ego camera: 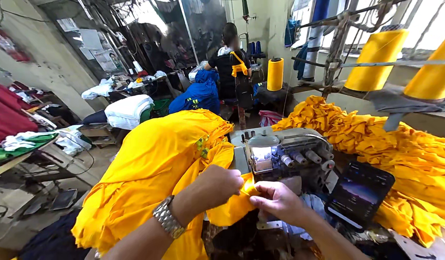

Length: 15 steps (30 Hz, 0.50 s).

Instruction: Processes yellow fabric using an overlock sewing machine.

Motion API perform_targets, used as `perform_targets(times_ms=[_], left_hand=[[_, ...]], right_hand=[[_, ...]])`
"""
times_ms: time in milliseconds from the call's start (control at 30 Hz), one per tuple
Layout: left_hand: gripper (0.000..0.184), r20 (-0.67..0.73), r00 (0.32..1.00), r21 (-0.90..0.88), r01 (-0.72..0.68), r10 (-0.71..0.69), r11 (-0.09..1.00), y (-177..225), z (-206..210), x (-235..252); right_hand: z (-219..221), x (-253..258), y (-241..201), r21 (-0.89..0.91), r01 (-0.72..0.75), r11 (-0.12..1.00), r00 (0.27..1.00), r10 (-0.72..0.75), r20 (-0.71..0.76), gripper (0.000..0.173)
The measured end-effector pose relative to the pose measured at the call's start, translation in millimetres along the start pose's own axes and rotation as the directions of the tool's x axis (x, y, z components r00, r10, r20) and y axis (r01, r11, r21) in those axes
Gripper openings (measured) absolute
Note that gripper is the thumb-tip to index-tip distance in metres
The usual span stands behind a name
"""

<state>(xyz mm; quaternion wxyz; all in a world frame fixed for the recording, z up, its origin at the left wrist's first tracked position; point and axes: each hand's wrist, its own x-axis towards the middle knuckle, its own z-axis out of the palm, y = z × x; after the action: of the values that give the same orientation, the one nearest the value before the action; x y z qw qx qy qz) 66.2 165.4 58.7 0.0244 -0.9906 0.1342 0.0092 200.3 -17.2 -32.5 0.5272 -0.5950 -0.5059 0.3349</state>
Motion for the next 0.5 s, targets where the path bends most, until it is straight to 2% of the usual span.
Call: perform_targets(times_ms=[100,133,167,233,300,367,433,500], left_hand=[[0.013,-0.090,0.994,0.088,-0.050,0.058,0.995,14.9,-5.4,15.4],[0.008,-0.062,0.996,0.090,-0.055,0.061,0.994,20.1,-7.7,22.8],[0.008,0.016,0.998,0.066,-0.054,0.053,0.996,23.1,-9.2,29.7],[0.031,0.211,0.974,-0.065,-0.067,0.080,0.996,22.8,-8.3,40.1],[0.034,0.357,0.927,-0.190,-0.049,0.115,0.981,24.5,-11.0,47.6],[0.030,0.437,0.899,-0.132,0.028,0.033,0.991,29.4,-21.5,53.4],[0.037,0.421,0.905,0.000,0.069,-0.062,0.998,26.1,-27.6,55.7],[0.037,0.417,0.903,0.052,0.086,-0.100,0.995,20.7,-31.7,57.7]], right_hand=[[1.3,-7.1,1.1,-0.154,0.036,0.987,0.999,-0.036,0.006,0.034],[3.3,-11.1,-0.3,-0.191,0.039,0.981,0.999,-0.041,-0.005,0.034],[5.3,-15.5,-1.1,-0.208,0.031,0.978,0.999,-0.035,-0.013,0.035],[10.9,-21.9,-0.3,-0.210,0.025,0.977,0.999,-0.030,-0.020,0.034],[11.5,-23.7,0.4,-0.221,0.031,0.975,1.000,-0.031,0.004,0.033],[6.2,-21.7,0.4,-0.226,0.033,0.974,0.999,-0.030,0.015,0.031],[-0.4,-14.3,0.7,-0.156,0.010,0.988,0.999,-0.017,-0.047,0.029],[-4.5,-7.3,1.6,-0.044,-0.006,0.999,0.992,0.000,-0.129,0.029]])
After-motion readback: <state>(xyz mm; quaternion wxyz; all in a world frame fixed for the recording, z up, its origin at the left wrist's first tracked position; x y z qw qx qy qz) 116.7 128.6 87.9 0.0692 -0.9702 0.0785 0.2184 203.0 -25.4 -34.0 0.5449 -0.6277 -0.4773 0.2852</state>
